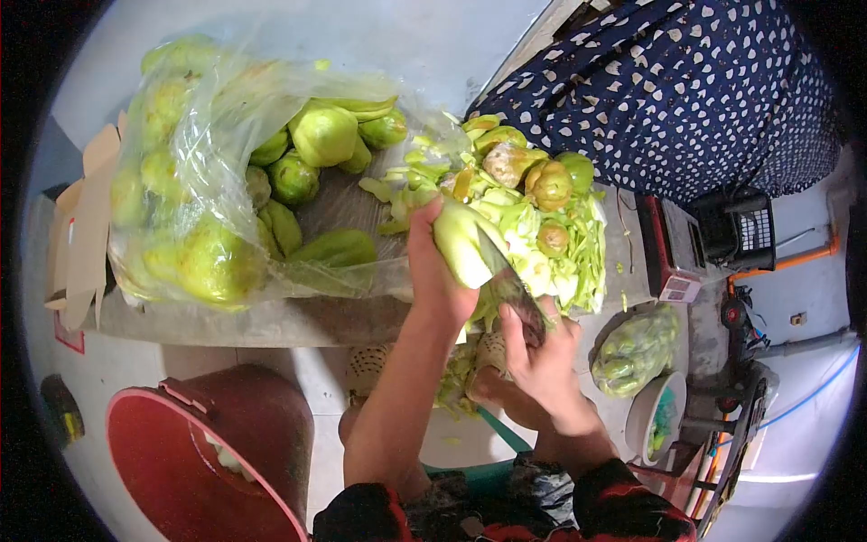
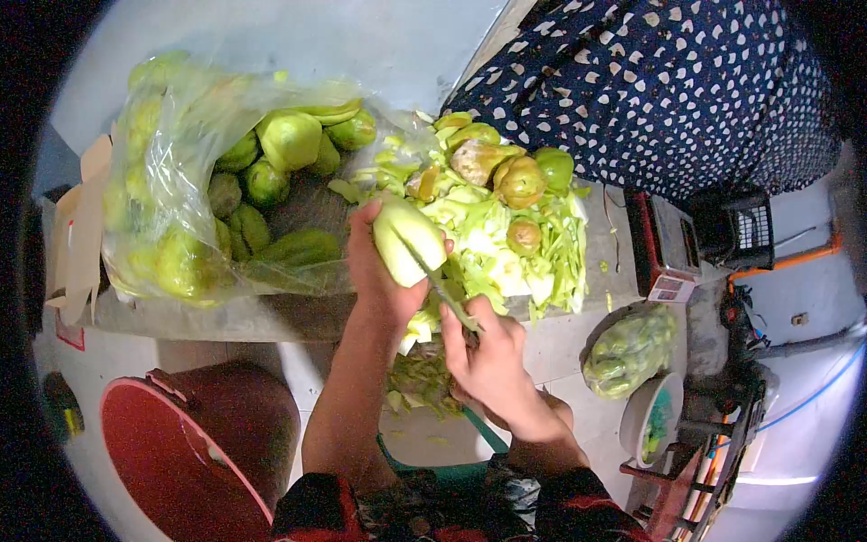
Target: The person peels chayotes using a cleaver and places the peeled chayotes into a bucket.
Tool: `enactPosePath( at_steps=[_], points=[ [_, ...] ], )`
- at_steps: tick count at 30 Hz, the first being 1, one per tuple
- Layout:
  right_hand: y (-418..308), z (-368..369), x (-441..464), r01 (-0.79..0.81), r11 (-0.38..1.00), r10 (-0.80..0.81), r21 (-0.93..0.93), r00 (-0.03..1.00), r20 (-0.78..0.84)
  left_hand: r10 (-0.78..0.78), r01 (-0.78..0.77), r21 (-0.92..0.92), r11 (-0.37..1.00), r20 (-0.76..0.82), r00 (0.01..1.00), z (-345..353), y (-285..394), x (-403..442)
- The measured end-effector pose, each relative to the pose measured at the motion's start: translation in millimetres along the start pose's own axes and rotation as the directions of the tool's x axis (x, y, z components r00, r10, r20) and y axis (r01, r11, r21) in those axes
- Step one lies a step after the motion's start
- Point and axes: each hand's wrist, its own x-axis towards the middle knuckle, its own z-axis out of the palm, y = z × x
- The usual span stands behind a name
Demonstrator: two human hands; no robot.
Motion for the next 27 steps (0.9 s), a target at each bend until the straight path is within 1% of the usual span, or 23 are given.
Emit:
enactPosePath(
  at_steps=[1,3,6,8,10,12,13,14,15,16,17,18,19,21,22,23,24,25,26,27],
  points=[
    [6,3,-1,-0.028,1.000,0.028,-0.004,1.000,0.008,0.006,-0.006,0.011,1.000,-0.012,1.000,2,-2,-2],
    [3,4,1,-0.017,1.000,0.017,0.006,1.000,0.008,0.035,-0.035,0.015,0.999,-0.011,0.999,5,3,3],
    [0,-2,-3,-0.055,0.998,0.054,0.034,0.998,0.021,0.061,-0.061,0.001,0.998,-0.035,0.998,-3,6,7],
    [-5,-8,0,-0.062,0.996,0.061,0.057,0.998,0.030,-0.029,0.028,0.049,0.998,0.008,1.000,-3,20,4],
    [-12,-14,0,-0.025,1.000,0.023,0.015,0.996,0.092,-0.033,0.032,0.073,0.997,0.005,0.999,-2,22,2],
    [-3,-9,-6,0.002,1.000,-0.002,0.003,0.996,0.089,0.012,-0.011,0.110,0.994,-0.008,1.000,-4,22,0],
    [3,-4,-8,0.016,0.999,-0.018,0.030,0.998,0.059,0.020,-0.019,0.111,0.994,-0.009,1.000,-4,21,1],
    [9,1,-11,0.027,0.998,-0.029,0.058,0.999,0.029,0.067,-0.063,0.129,0.990,-0.028,0.997,-5,19,3],
    [16,6,-11,0.026,0.998,-0.028,0.063,0.999,0.033,0.110,-0.102,0.149,0.984,-0.047,0.993,-6,17,4],
    [24,9,-13,0.013,0.993,-0.015,0.113,1.000,0.026,0.109,-0.100,0.149,0.984,-0.053,0.993,-7,18,5],
    [30,11,-15,-0.003,0.987,0.000,0.160,1.000,0.018,0.198,-0.186,0.219,0.958,-0.035,0.980,-7,18,6],
    [35,13,-16,-0.005,0.987,0.003,0.158,1.000,0.019,0.285,-0.272,0.285,0.919,-0.005,0.958,-6,18,8],
    [39,14,-17,0.005,0.986,-0.008,0.165,1.000,0.015,0.284,-0.271,0.284,0.920,-0.005,0.959,-5,17,9],
    [39,14,-16,0.014,0.985,-0.016,0.174,1.000,0.010,0.219,-0.219,0.275,0.936,0.033,0.975,-5,16,8],
    [36,15,-15,0.032,0.991,-0.033,0.127,0.999,0.009,0.219,-0.220,0.276,0.936,0.033,0.975,-6,13,8],
    [35,14,-16,0.047,0.996,-0.048,0.080,0.999,0.008,0.155,-0.147,0.230,0.962,-0.019,0.988,-7,7,8],
    [40,14,-17,0.046,0.996,-0.046,0.078,0.999,0.006,0.086,-0.073,0.178,0.981,-0.066,0.994,-6,3,8],
    [48,17,-17,0.026,0.989,-0.028,0.146,1.000,0.013,0.086,-0.073,0.178,0.981,-0.063,0.994,-4,2,7],
    [53,18,-17,0.003,0.977,-0.008,0.213,1.000,0.022,0.167,-0.153,0.268,0.951,-0.030,0.986,-3,3,6],
    [51,17,-18,-0.001,0.977,-0.003,0.213,1.000,0.021,0.241,-0.228,0.353,0.907,0.008,0.970,-2,2,4]
  ],
)
